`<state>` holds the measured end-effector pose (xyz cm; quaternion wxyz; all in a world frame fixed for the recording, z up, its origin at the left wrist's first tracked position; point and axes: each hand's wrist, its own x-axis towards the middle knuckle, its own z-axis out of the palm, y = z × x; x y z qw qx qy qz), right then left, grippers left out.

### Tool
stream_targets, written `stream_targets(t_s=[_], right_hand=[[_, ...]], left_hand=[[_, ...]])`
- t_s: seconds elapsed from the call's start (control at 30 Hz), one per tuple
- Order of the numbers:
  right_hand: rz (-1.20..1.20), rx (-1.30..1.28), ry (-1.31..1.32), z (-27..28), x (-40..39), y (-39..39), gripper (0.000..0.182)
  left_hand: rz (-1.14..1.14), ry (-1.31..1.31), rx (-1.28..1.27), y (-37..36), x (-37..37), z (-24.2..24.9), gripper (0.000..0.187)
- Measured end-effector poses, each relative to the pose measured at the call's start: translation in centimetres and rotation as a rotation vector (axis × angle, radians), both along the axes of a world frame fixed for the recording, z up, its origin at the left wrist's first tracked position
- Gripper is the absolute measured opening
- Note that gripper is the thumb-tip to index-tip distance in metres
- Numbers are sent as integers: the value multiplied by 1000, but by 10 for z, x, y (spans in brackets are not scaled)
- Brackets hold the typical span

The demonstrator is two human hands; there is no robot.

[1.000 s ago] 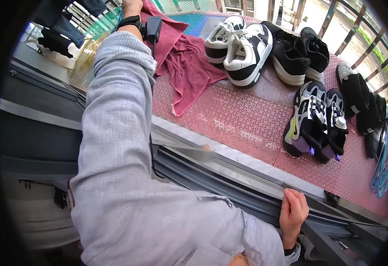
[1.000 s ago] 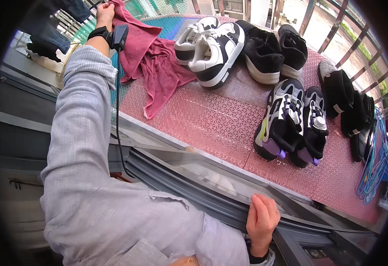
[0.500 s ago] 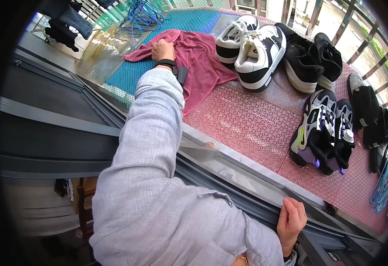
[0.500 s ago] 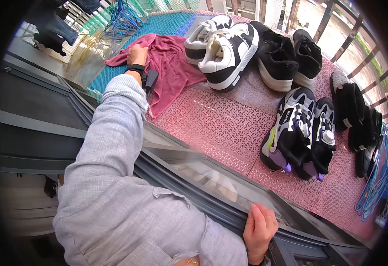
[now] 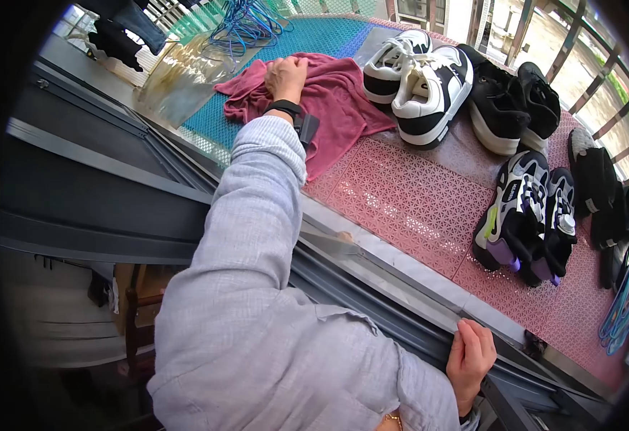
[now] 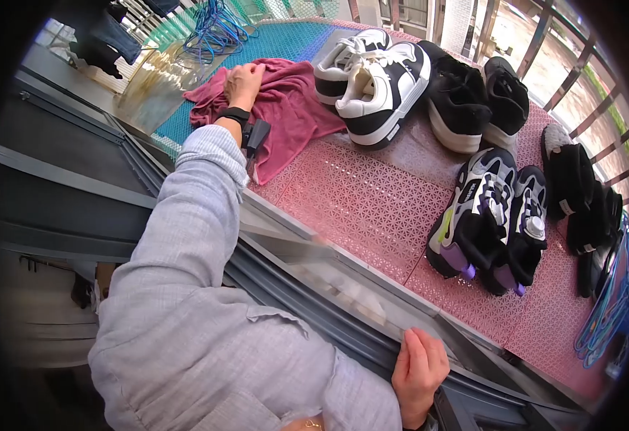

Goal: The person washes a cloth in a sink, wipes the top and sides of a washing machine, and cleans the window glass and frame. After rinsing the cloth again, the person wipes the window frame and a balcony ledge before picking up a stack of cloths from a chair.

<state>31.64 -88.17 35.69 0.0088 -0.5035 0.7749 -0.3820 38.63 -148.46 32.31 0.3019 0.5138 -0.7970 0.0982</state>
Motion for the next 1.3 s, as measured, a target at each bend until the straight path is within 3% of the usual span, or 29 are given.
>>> stream_targets(t_s=[0.07, 0.13, 0.2, 0.23, 0.33, 0.43, 0.53, 0.6, 0.63, 0.73, 0.8, 0.93, 1.1, 1.2, 1.3], right_hand=[[-22, -3, -16, -2, 1, 2, 16], [-42, -1, -26, -3, 0, 0, 16], [-70, 15, -39, -1, 1, -1, 16], [-86, 14, -43, -2, 1, -1, 16], [-127, 22, -72, -4, 1, 0, 17], [-158, 18, -85, -2, 0, -3, 17], [-176, 30, -115, -1, -1, -5, 17], [-181, 34, -127, 0, -1, -7, 16], [-175, 30, -132, 0, -1, -7, 16], [-152, 17, -127, 1, -2, -5, 16], [-133, 3, -112, 1, -2, -5, 16], [-103, -25, -65, 0, -1, -3, 17], [-49, -64, 11, 3, 2, -3, 18], [-33, -76, 38, 1, 3, -1, 18], [-39, -80, 34, 1, 4, -2, 18]], left_hand=[[43, -19, 155, 22, -34, -5, 50], [115, -66, 141, 26, -46, -11, 56], [205, -96, 312, 3, -50, -9, 56], [142, -148, 419, -13, -46, -6, 52], [94, -173, 366, -42, -46, 0, 30], [-47, 40, 228, -58, -59, 24, 26], [-568, 391, 151, -112, -85, 34, 53], [-609, 263, 191, -106, -101, 34, 79], [-579, 129, 187, -106, -104, 25, 91], [-302, -107, 458, -43, -107, 7, 86], [-314, -194, 339, 10, -107, -7, 75], [-265, -154, 123, 39, -98, -34, 65], [-174, -95, 456, 78, -81, -20, 60], [-201, 110, 738, 65, -67, 24, 51], [213, 233, 276, 58, -52, 35, 35]])
